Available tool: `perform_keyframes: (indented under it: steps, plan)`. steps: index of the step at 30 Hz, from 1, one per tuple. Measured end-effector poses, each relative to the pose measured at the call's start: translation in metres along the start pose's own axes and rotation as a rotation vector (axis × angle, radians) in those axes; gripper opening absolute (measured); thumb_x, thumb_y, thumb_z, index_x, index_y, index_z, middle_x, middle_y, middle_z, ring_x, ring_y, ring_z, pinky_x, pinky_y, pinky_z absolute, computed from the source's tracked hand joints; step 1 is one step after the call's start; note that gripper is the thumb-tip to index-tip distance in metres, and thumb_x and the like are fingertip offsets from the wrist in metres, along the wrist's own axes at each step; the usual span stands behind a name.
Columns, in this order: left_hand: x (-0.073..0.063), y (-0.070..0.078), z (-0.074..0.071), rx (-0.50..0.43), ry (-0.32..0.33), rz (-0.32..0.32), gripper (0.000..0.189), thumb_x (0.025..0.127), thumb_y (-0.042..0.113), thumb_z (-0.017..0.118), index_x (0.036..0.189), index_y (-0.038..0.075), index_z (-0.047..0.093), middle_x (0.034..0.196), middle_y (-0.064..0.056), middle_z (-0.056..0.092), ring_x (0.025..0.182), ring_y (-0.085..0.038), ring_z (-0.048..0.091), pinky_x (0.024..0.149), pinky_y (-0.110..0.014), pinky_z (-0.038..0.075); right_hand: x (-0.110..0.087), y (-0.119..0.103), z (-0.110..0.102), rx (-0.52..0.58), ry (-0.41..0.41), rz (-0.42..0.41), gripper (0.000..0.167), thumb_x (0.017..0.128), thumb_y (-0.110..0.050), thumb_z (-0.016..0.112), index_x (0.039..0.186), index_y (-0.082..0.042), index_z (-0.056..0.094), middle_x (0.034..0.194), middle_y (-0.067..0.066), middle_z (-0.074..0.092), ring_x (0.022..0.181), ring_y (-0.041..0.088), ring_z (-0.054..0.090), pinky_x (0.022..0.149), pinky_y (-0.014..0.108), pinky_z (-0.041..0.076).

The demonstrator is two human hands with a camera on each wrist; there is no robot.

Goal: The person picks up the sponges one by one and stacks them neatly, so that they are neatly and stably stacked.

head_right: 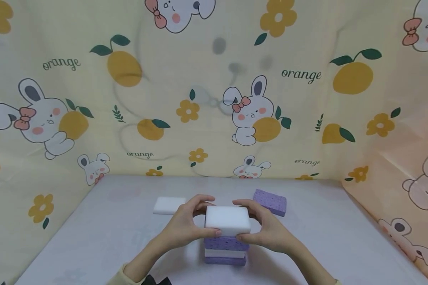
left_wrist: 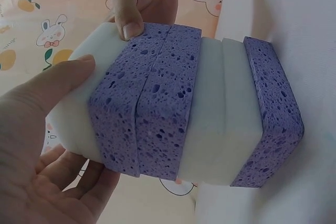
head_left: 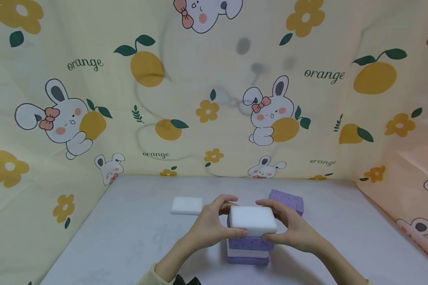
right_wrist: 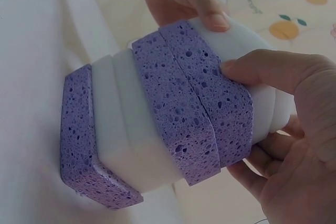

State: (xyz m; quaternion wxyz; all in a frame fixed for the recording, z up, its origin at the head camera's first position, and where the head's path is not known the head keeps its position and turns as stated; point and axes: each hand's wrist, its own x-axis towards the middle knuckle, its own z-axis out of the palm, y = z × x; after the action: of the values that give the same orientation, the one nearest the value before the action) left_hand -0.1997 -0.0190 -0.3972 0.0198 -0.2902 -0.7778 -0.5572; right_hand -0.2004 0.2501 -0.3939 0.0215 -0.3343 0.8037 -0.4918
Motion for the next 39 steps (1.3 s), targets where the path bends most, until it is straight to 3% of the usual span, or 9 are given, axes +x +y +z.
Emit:
perform_keyframes:
  steps: [6,9,11,14,18,22,29,39]
  plan:
    - [0.000,-0.001,-0.001,-0.013,0.008,-0.003,0.073,0.071,0.030,0.091,0.131,0.015,0.052,0.113,0.004,0.069,0.102,-0.012,0.063,0.093,-0.034,0.051,-0.002,0.002,-0.010,-0.032,-0.032,-0.002,0.072,0.081,-0.014,0.082,0.143,-0.017,0.047,0.142,0.007,0.050,0.122,0.023,0.054,0.101,0.028,0.044]
    - [0.002,0.000,0.000,-0.014,0.004,0.001,0.074,0.070,0.029,0.091,0.131,0.014,0.052,0.113,0.004,0.069,0.101,-0.011,0.063,0.093,-0.034,0.051,-0.005,0.006,-0.024,0.026,-0.044,-0.028,0.060,0.089,-0.006,0.070,0.144,-0.011,0.046,0.142,0.012,0.050,0.124,0.028,0.052,0.101,0.031,0.045]
    - [0.002,0.001,0.001,-0.014,0.001,0.000,0.074,0.070,0.029,0.091,0.131,0.014,0.052,0.113,0.005,0.069,0.100,-0.010,0.063,0.093,-0.035,0.050,-0.007,0.012,-0.035,0.057,-0.010,-0.021,0.045,0.097,-0.004,0.058,0.141,-0.006,0.049,0.139,0.014,0.053,0.123,0.030,0.053,0.100,0.032,0.047]
    - [0.003,0.001,0.002,-0.018,-0.002,0.006,0.074,0.070,0.030,0.091,0.132,0.014,0.052,0.112,0.006,0.069,0.100,-0.009,0.063,0.092,-0.035,0.050,-0.008,0.024,-0.050,0.023,0.098,0.075,0.031,0.104,-0.011,0.049,0.133,-0.006,0.057,0.134,0.012,0.058,0.120,0.030,0.055,0.095,0.032,0.050]
    - [0.003,0.001,0.001,-0.025,0.004,0.009,0.074,0.070,0.029,0.091,0.131,0.015,0.052,0.111,0.006,0.069,0.100,-0.010,0.063,0.091,-0.034,0.050,-0.008,0.050,-0.067,-0.127,0.205,0.241,0.033,0.097,-0.026,0.064,0.127,-0.012,0.064,0.132,0.009,0.059,0.120,0.035,0.055,0.095,0.046,0.050]
    - [0.003,-0.001,-0.001,-0.031,-0.002,0.003,0.073,0.071,0.030,0.090,0.131,0.015,0.052,0.112,0.005,0.069,0.101,-0.010,0.063,0.093,-0.035,0.049,-0.009,0.076,-0.080,-0.244,0.221,0.322,0.048,0.087,-0.034,0.076,0.128,-0.013,0.064,0.135,0.014,0.056,0.125,0.046,0.047,0.097,0.067,0.040]
    - [0.003,-0.004,-0.003,-0.026,-0.002,0.004,0.072,0.072,0.031,0.090,0.131,0.016,0.052,0.113,0.005,0.069,0.101,-0.010,0.063,0.093,-0.036,0.050,-0.002,0.103,-0.093,-0.323,0.189,0.324,0.066,0.077,-0.040,0.084,0.133,-0.014,0.061,0.139,0.017,0.053,0.128,0.050,0.041,0.099,0.072,0.033]
    - [0.004,-0.005,-0.003,-0.033,-0.009,0.015,0.071,0.072,0.031,0.090,0.130,0.015,0.052,0.113,0.005,0.069,0.100,-0.009,0.063,0.092,-0.034,0.050,0.011,0.120,-0.102,-0.322,0.117,0.334,0.073,0.071,-0.038,0.088,0.134,-0.014,0.061,0.141,0.016,0.051,0.133,0.047,0.037,0.102,0.072,0.029]
